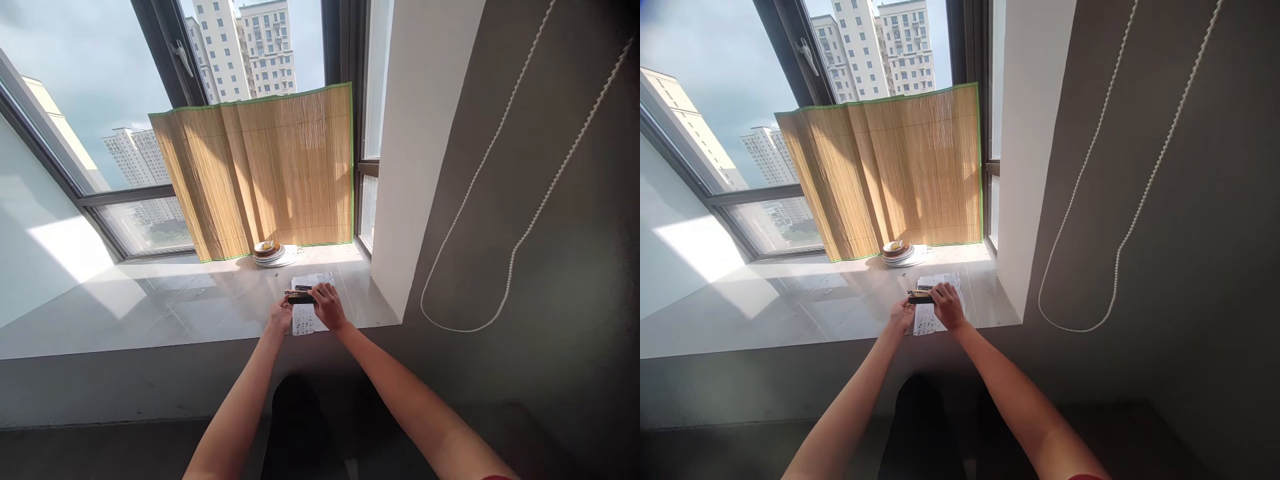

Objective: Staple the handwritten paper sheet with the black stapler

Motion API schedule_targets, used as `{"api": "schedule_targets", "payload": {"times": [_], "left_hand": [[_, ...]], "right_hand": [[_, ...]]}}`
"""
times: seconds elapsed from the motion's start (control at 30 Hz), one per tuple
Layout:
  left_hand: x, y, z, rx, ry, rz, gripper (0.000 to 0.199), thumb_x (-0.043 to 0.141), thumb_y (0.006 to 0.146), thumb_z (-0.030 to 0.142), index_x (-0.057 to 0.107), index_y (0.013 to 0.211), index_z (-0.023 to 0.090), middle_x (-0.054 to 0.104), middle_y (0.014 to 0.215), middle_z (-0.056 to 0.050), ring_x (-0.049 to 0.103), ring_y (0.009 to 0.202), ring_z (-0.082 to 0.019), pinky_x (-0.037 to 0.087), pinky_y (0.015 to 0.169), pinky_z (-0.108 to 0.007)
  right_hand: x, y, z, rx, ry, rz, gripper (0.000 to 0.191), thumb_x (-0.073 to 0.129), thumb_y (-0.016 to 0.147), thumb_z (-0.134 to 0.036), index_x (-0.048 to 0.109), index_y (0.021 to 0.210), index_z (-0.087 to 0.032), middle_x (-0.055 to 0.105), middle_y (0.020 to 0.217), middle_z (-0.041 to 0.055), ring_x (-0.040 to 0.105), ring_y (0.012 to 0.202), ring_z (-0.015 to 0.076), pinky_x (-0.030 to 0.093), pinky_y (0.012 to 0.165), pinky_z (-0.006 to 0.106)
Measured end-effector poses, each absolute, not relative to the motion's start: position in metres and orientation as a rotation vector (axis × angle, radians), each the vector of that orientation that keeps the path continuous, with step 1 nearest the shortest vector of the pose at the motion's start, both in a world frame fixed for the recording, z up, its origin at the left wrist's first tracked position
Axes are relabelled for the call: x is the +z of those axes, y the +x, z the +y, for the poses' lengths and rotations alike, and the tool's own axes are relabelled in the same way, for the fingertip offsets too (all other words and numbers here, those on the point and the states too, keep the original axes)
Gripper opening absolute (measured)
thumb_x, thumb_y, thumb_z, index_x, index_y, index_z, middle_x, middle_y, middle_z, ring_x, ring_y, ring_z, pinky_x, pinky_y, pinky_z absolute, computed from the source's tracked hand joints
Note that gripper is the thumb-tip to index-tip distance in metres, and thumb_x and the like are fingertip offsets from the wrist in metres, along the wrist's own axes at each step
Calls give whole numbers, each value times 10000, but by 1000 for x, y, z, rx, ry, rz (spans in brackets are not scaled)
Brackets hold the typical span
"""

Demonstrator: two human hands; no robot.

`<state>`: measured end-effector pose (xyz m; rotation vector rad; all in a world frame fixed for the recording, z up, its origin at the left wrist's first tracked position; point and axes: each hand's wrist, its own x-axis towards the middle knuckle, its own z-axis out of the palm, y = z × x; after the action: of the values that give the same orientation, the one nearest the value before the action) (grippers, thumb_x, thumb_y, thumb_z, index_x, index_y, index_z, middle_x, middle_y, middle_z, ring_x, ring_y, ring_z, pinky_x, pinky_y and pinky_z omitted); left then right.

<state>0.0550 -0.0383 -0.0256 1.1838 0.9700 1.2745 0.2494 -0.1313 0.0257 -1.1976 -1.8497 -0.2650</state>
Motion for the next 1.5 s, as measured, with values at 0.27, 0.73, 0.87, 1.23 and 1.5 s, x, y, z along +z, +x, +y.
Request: {"api": "schedule_targets", "payload": {"times": [0.27, 0.73, 0.87, 1.23, 1.5], "left_hand": [[-25, 51, -62, 1449, 1176, 942, 428, 787, 837, 501, 622, 1077, 188, 740, 1192, -134, 767, 1064, -272, 549, 1093, -514], [-11, 49, -78, 1248, 1453, 840, 603, 826, 756, 635, 603, 1140, 227, 701, 1343, -127, 729, 1109, -243, 574, 973, -385], [-10, 51, -78, 1209, 1455, 803, 612, 813, 765, 668, 601, 1125, 220, 715, 1285, -122, 726, 1067, -236, 573, 958, -383], [-16, 55, -70, 1219, 1262, 821, 463, 795, 796, 627, 627, 748, 198, 533, 716, 10, 440, 588, -97, 368, 522, -235], [-16, 55, -74, 1215, 1231, 816, 444, 798, 810, 604, 649, 757, 190, 516, 710, 13, 427, 598, -93, 343, 512, -223]], "right_hand": [[-4, 258, -124, 230, -1680, -1431, 238, 814, 820, -187, 689, 1020, -220, 747, 1041, 84, 678, 1002, 296, 456, 929, 412], [10, 206, -115, 201, -1278, -1882, 159, 732, 906, -114, 793, 966, -248, 789, 959, 33, 653, 945, 236, 461, 885, 343], [15, 208, -119, 217, -1244, -1808, 101, 739, 890, -143, 775, 849, -228, 772, 850, 24, 653, 885, 221, 464, 841, 316], [-4, 326, -113, 152, -1827, -1181, 213, 624, 940, -284, 810, 884, -196, 806, 913, 117, 716, 913, 267, 520, 838, 333], [2, 370, -25, 260, -2072, -1082, 193, 704, 871, -247, 846, 957, -149, 810, 950, 184, 761, 912, 284, 549, 812, 334]]}}
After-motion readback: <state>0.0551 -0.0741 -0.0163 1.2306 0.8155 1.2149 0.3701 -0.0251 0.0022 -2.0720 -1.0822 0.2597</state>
